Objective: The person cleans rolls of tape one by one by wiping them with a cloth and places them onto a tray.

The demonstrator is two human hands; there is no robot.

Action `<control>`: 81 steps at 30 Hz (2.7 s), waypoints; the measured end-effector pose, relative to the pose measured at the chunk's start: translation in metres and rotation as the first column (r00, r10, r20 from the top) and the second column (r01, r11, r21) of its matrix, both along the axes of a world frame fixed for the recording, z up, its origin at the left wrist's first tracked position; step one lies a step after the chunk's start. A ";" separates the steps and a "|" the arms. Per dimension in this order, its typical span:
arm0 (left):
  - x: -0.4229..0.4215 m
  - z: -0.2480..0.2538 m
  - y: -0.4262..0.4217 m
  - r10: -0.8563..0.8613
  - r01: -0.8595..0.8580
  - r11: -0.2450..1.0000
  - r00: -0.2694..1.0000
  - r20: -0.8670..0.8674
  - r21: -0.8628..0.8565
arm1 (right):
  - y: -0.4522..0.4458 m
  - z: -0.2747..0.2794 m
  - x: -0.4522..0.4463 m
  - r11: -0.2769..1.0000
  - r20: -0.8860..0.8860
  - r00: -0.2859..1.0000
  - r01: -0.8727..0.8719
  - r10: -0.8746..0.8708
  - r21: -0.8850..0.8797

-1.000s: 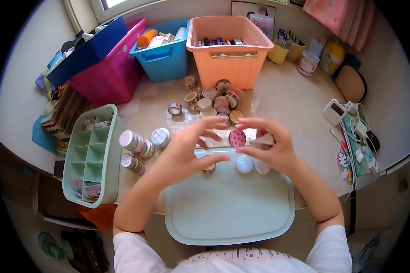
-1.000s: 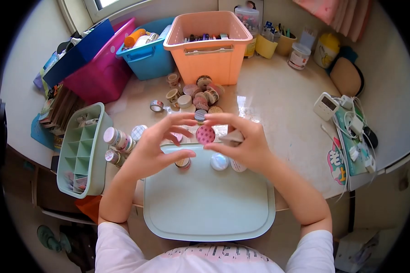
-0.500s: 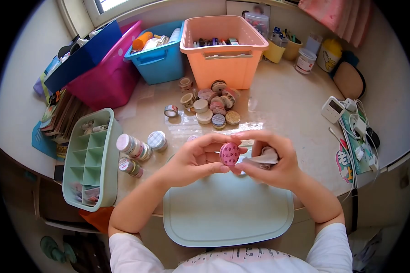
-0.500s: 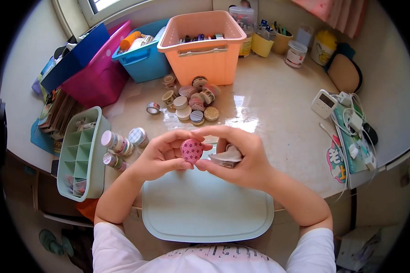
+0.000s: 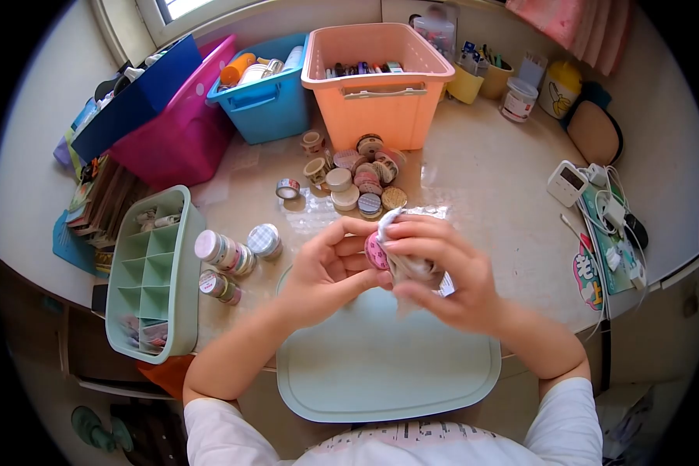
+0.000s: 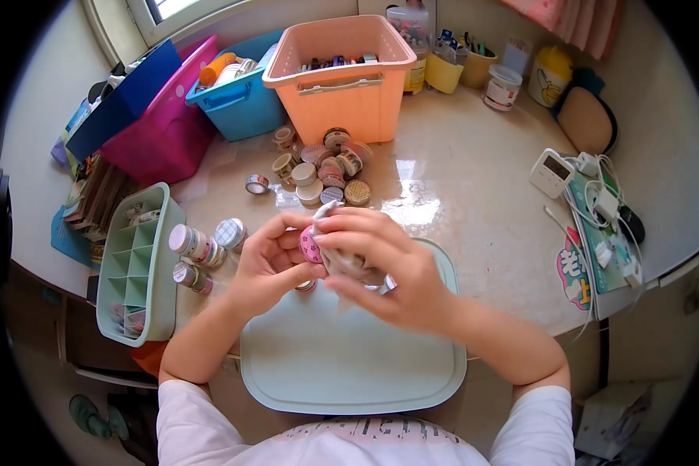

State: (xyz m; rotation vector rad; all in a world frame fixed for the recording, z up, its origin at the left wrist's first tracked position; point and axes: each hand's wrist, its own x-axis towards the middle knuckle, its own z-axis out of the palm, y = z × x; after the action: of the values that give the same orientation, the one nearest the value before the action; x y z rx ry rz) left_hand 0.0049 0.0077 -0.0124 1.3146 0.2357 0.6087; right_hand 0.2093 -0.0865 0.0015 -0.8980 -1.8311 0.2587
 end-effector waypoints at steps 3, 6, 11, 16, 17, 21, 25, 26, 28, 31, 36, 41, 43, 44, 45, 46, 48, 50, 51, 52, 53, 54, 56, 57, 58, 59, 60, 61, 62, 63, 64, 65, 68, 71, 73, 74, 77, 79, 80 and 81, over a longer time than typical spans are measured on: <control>-0.001 -0.001 0.001 0.063 -0.062 0.998 0.998 -0.017 0.030 | 0.007 -0.010 -0.002 0.995 0.058 0.997 0.049 -0.054 0.083; -0.001 -0.001 0.003 0.071 -0.070 0.997 0.994 -0.085 0.013 | 0.013 -0.013 0.018 0.999 0.061 0.998 0.023 -0.024 0.024; -0.001 0.002 0.002 0.025 -0.020 0.999 0.984 -0.176 0.027 | 0.012 -0.012 0.001 0.997 0.014 1.000 0.001 -0.002 0.077; 0.001 -0.003 0.006 0.072 -0.055 0.994 0.981 -0.182 0.094 | 0.012 -0.012 0.012 0.998 0.000 0.998 -0.060 0.060 0.006; 0.001 -0.004 0.008 0.072 -0.056 0.994 0.981 -0.182 0.093 | 0.013 -0.011 0.011 0.999 0.072 0.997 -0.016 0.014 0.029; 0.002 -0.002 0.008 0.098 -0.093 0.994 0.990 -0.097 0.055 | 0.010 -0.008 0.016 0.998 0.107 0.993 -0.057 0.054 0.021; 0.000 -0.004 0.011 0.054 -0.051 0.998 0.997 -0.060 0.045 | 0.014 -0.011 0.015 0.998 0.068 0.996 -0.058 0.056 0.032; 0.000 -0.006 0.011 0.063 -0.060 0.997 0.995 -0.072 0.044 | 0.014 -0.010 0.009 0.997 0.072 0.996 -0.048 0.044 0.053; -0.001 -0.002 0.010 0.056 -0.049 0.997 0.992 -0.114 0.067 | 0.014 -0.010 0.008 0.991 0.057 0.993 -0.109 0.105 0.075; 0.000 0.006 0.005 0.033 -0.020 0.997 0.982 -0.185 0.073 | 0.011 -0.009 0.017 0.996 0.101 0.993 -0.068 0.062 0.059; -0.004 0.006 0.009 -0.003 0.024 0.995 0.976 -0.217 0.094 | 0.011 -0.009 0.008 0.990 0.127 0.985 -0.124 0.114 0.072; 0.003 -0.003 0.008 0.067 -0.059 0.996 0.991 -0.120 0.071 | 0.013 -0.011 0.020 0.990 0.144 0.985 -0.106 0.092 0.097; 0.002 -0.001 0.010 0.115 -0.099 0.989 0.982 -0.147 0.110 | 0.012 -0.009 0.019 0.990 0.025 0.995 -0.101 0.099 0.097; 0.000 -0.001 0.012 0.112 -0.096 0.989 0.982 -0.149 0.114 | 0.010 -0.009 0.019 0.990 0.023 0.995 -0.097 0.095 0.101; -0.001 -0.001 0.014 0.085 -0.064 0.984 0.989 -0.123 0.166 | 0.007 -0.009 0.018 1.000 -0.189 0.982 -0.013 0.015 0.011; -0.002 0.001 0.014 0.056 -0.033 0.976 0.994 -0.099 0.217 | 0.005 -0.010 0.018 0.994 -0.383 0.920 0.049 -0.083 -0.096; 0.000 0.005 0.002 0.143 -0.114 0.961 0.985 -0.100 0.252 | 0.007 -0.009 0.021 0.988 -0.440 0.889 0.073 -0.126 -0.135; 0.001 0.007 -0.004 0.213 -0.212 0.969 0.977 -0.001 0.128 | 0.008 -0.008 0.020 0.967 -0.556 0.823 -0.036 -0.115 -0.254; -0.001 0.008 -0.004 0.245 -0.233 0.951 0.969 -0.039 0.202 | 0.007 -0.009 0.020 0.956 -0.551 0.827 -0.064 -0.110 -0.287; -0.001 0.005 -0.002 0.246 -0.233 0.951 0.969 -0.038 0.202 | 0.006 -0.009 0.019 0.956 -0.551 0.827 -0.064 -0.110 -0.287; 0.000 0.000 0.002 0.216 -0.221 0.903 0.975 0.055 0.369 | 0.003 -0.009 0.017 0.943 -0.543 0.833 -0.092 -0.103 -0.321; 0.000 -0.002 0.005 0.168 -0.218 0.823 0.976 0.141 0.525 | 0.001 -0.008 0.015 0.927 -0.535 0.839 -0.120 -0.096 -0.354; -0.004 0.002 0.004 0.163 -0.190 0.802 0.982 0.098 0.567 | -0.002 -0.007 0.012 0.929 -0.542 0.838 -0.149 -0.064 -0.339; -0.004 0.001 0.005 0.170 -0.210 0.765 0.978 0.124 0.608 | -0.002 -0.007 0.011 0.940 -0.522 0.852 -0.155 -0.029 -0.305; -0.004 0.000 0.006 0.175 -0.231 0.726 0.973 0.150 0.648 | -0.002 -0.007 0.010 0.949 -0.501 0.866 -0.163 0.006 -0.270; -0.003 -0.001 0.007 0.177 -0.232 0.725 0.973 0.150 0.648 | -0.002 -0.008 0.008 0.946 -0.519 0.855 -0.177 0.011 -0.273; -0.001 -0.003 0.007 0.204 -0.289 0.703 0.957 0.205 0.650 | -0.003 -0.007 0.008 0.945 -0.519 0.855 -0.178 0.012 -0.273; 0.000 -0.004 0.007 0.229 -0.344 0.679 0.938 0.258 0.648 | -0.004 -0.005 0.008 0.936 -0.509 0.861 -0.165 -0.017 -0.311; 0.001 -0.005 0.009 0.229 -0.344 0.679 0.939 0.257 0.649 | -0.005 -0.005 0.008 0.925 -0.498 0.866 -0.151 -0.046 -0.349; 0.001 -0.005 0.010 0.241 -0.362 0.647 0.932 0.271 0.670 | -0.005 -0.005 0.011 0.924 -0.500 0.865 -0.151 -0.048 -0.350; 0.001 -0.005 0.010 0.254 -0.379 0.617 0.925 0.282 0.690 | -0.004 -0.006 0.015 0.902 -0.471 0.881 -0.162 -0.052 -0.401; 0.001 -0.005 0.011 0.255 -0.378 0.620 0.926 0.279 0.688 | -0.002 -0.006 0.018 0.876 -0.441 0.896 -0.170 -0.053 -0.452; 0.001 -0.004 0.010 0.276 -0.392 0.469 0.916 0.290 0.792 | 0.000 -0.001 0.012 0.821 -0.390 0.918 -0.173 -0.065 -0.544; 0.004 -0.003 0.005 0.284 -0.416 0.436 0.905 0.317 0.798 | 0.001 -0.006 0.002 0.881 -0.309 0.950 -0.105 -0.048 -0.461; 0.004 -0.006 0.006 0.285 -0.428 0.402 0.899 0.334 0.810 | -0.001 -0.002 0.000 0.884 -0.295 0.952 -0.065 -0.085 -0.463; 0.004 -0.006 0.007 0.286 -0.440 0.366 0.892 0.351 0.820 | -0.003 -0.002 0.001 0.884 -0.294 0.952 -0.065 -0.084 -0.462; -0.002 0.001 0.012 0.326 -0.407 0.339 0.897 0.300 0.849 | -0.005 -0.003 0.003 0.846 -0.276 0.957 -0.070 -0.093 -0.529; -0.010 0.028 0.009 0.374 -0.278 0.413 0.920 0.117 0.867 | 0.000 -0.010 0.003 0.900 -0.298 0.946 -0.015 -0.128 -0.436; -0.015 0.040 0.009 0.394 -0.148 0.491 0.916 -0.068 0.858 | 0.004 -0.013 0.006 0.899 -0.297 0.947 -0.024 -0.119 -0.437; -0.025 0.045 0.015 0.391 0.028 0.465 0.890 -0.234 0.885 | 0.008 -0.016 0.012 0.890 -0.225 0.966 0.010 -0.126 -0.456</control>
State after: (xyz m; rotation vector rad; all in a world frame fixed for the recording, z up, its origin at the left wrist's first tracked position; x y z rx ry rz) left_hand -0.0201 0.0227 0.0322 2.4890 0.4567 0.6546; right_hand 0.2209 -0.0781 -0.0140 -1.1887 -1.5219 0.7444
